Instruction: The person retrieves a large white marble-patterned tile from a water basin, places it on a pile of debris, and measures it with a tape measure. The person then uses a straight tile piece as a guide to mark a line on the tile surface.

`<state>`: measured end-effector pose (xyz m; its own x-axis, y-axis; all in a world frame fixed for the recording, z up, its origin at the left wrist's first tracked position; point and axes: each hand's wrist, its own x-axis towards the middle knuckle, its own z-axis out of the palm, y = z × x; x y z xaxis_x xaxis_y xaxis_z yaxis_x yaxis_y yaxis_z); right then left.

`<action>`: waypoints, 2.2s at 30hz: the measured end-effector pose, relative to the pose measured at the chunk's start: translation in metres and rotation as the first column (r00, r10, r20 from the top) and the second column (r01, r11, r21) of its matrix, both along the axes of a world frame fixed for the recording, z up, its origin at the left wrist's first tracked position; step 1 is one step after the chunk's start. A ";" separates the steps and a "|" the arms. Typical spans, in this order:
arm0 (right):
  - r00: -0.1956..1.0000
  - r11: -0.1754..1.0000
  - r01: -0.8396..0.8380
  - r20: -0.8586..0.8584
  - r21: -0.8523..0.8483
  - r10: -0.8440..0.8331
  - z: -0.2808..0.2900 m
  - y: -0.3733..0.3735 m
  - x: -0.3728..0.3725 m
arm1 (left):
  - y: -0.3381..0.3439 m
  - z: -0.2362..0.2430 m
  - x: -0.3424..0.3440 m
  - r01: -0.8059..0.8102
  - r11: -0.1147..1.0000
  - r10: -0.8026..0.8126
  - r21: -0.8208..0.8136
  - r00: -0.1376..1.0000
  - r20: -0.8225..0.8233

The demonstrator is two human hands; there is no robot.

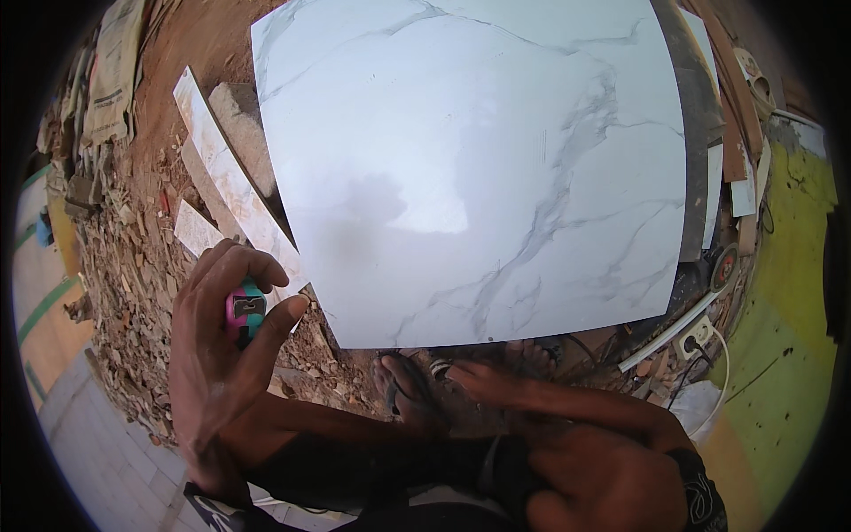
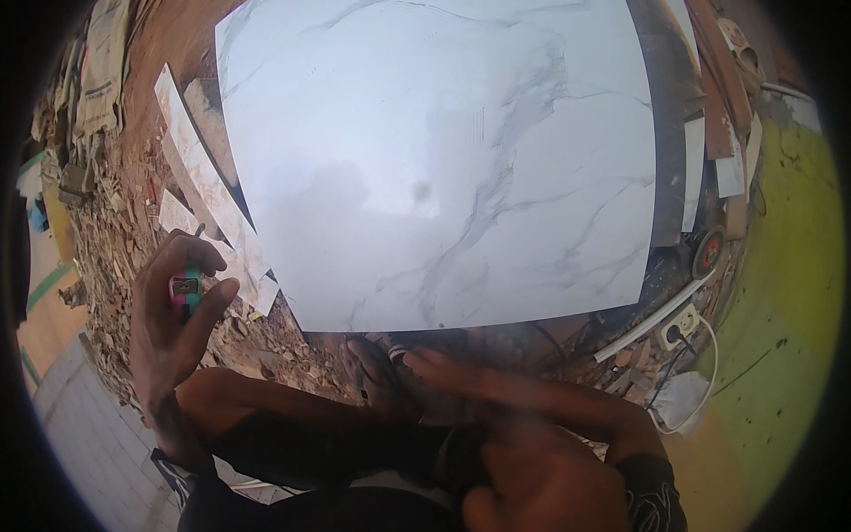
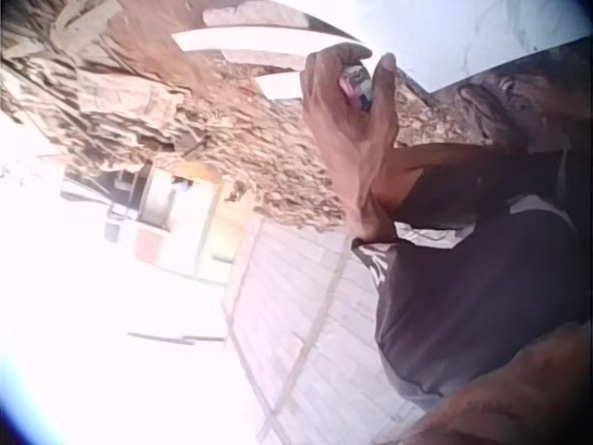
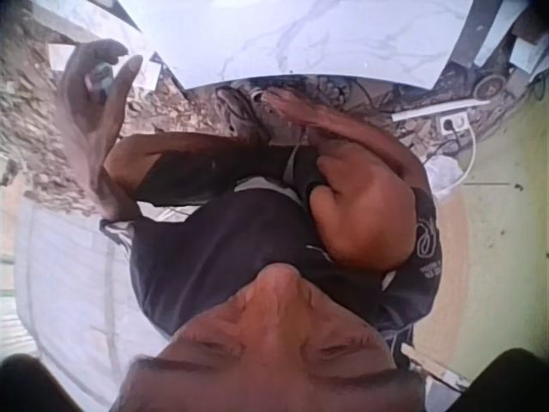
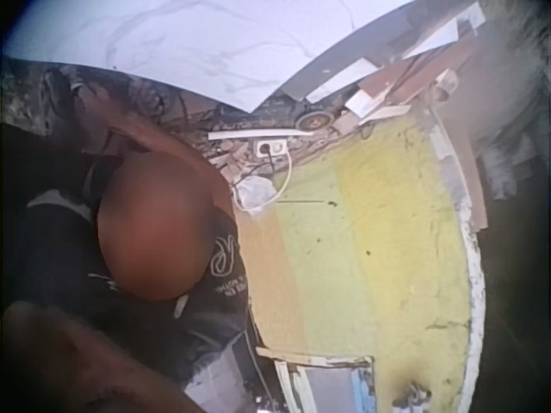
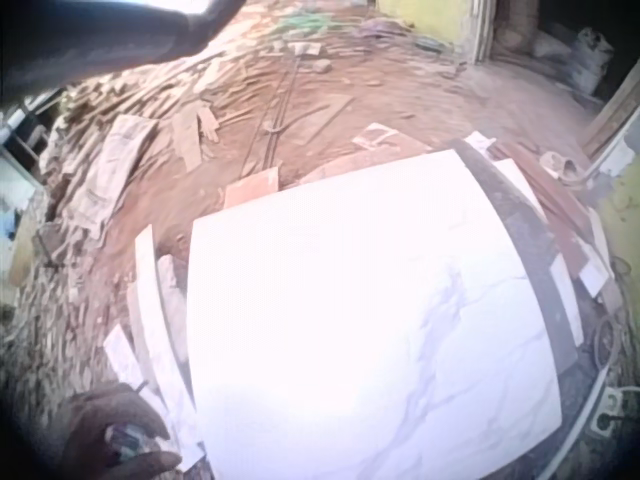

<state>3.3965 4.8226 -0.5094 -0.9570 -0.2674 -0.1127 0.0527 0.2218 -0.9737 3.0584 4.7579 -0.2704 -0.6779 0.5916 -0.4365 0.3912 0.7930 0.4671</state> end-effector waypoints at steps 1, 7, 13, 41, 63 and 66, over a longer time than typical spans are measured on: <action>0.989 0.998 0.057 -0.138 0.013 -0.055 0.003 0.003 0.000 | -0.001 0.000 0.001 0.006 1.000 -0.006 0.022 1.000 -0.003; 0.984 0.990 0.142 -0.107 -0.002 -0.141 0.009 0.004 0.001 | -0.010 0.002 0.000 0.012 0.997 -0.013 0.079 1.000 0.001; 0.983 0.983 0.181 0.013 -0.020 -0.181 0.018 0.004 0.000 | -0.004 0.010 0.008 0.094 0.994 -0.096 0.055 0.995 0.036; 0.809 0.730 0.587 0.261 -0.349 -0.526 0.108 0.139 -0.033 | 0.093 -0.038 0.131 0.398 0.916 -0.323 0.046 0.664 0.674; 0.234 0.260 0.907 0.116 0.332 -0.965 0.069 0.243 0.085 | 0.130 -0.098 0.166 0.405 0.868 -0.171 -0.288 0.789 0.591; 0.146 0.198 0.929 0.182 0.314 -0.972 0.069 0.230 0.081 | 0.123 -0.097 0.169 0.419 0.865 -0.235 -0.276 0.824 0.515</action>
